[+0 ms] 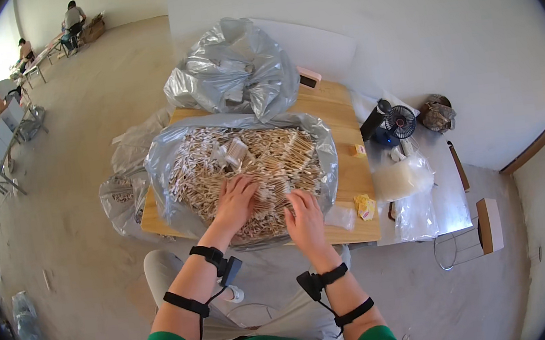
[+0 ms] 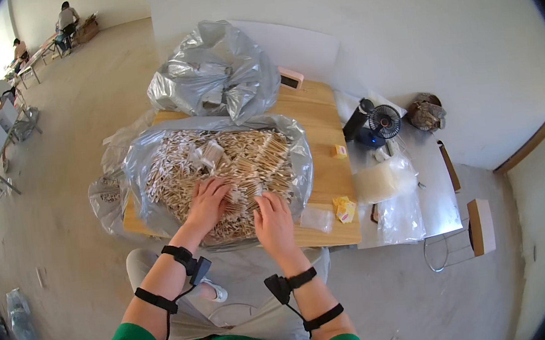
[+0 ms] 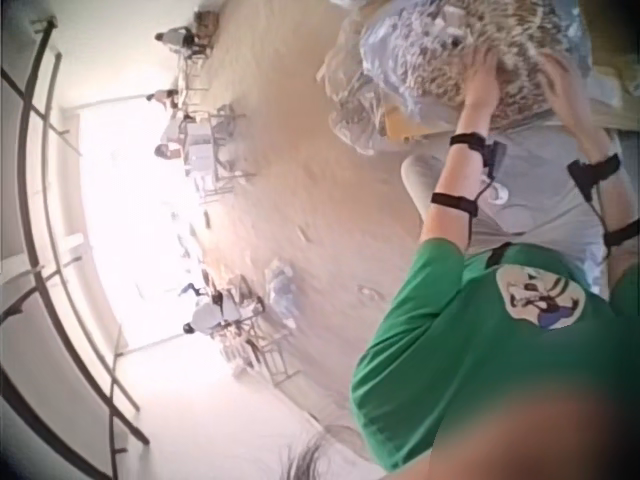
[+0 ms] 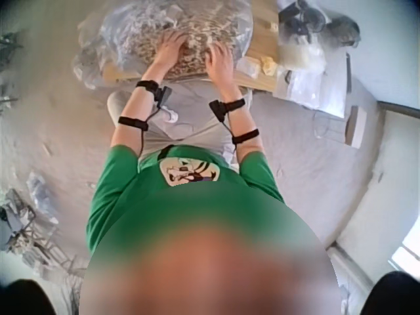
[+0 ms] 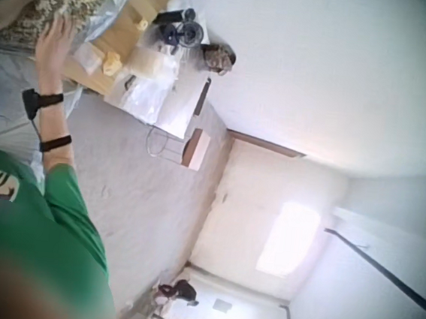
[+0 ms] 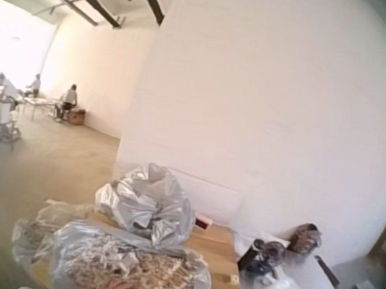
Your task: The recorder is counting and packaging small plastic/cotton swabs into plastic bags at a work table.
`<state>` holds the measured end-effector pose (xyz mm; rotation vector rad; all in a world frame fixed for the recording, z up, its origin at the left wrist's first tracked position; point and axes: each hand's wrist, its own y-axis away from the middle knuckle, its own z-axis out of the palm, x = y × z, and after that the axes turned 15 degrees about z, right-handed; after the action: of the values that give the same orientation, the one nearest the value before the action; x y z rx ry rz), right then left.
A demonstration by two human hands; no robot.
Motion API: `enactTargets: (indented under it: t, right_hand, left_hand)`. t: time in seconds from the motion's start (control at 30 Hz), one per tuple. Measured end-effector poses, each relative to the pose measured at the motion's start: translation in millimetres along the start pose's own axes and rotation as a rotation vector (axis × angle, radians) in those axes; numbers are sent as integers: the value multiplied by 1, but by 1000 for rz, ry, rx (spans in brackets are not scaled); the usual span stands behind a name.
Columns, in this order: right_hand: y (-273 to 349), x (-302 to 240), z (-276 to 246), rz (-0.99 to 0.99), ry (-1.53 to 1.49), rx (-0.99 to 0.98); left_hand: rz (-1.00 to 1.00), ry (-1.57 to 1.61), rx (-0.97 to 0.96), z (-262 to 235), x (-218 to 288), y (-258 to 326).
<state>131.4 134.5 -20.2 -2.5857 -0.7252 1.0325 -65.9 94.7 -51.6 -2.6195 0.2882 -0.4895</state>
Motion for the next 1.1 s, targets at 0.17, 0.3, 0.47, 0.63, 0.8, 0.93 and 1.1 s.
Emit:
enactTargets:
  t: [0.17,0.3,0.47,0.63,0.8,0.93,1.1]
  right_hand:
    - [-32,-17,26,-173,197,-182]
    - [-50,-18,40,-287,333,-275]
    - [-50,-11,48,-262,357,-319]
    - [-38,-16,41,-338,374,-383]
    - [-55,19,39,-224,444,-274]
    - [-70,3,34,-131,466,-403]
    - [-109,-37,51,-168,251,-444]
  left_hand:
    - [-28,-117,-22,-21,-33,18]
    - [-99,-185,-1,-26,-55,25]
    - [-288,-60,22,-25,-67,30]
    - [-346,-71,-35,-21,-74,29]
    - [-387,-6,-99,-22,-72,22]
    - [-442,26,-190,-23,-75,25]
    - [-444,32,-182,-21,-72,24]
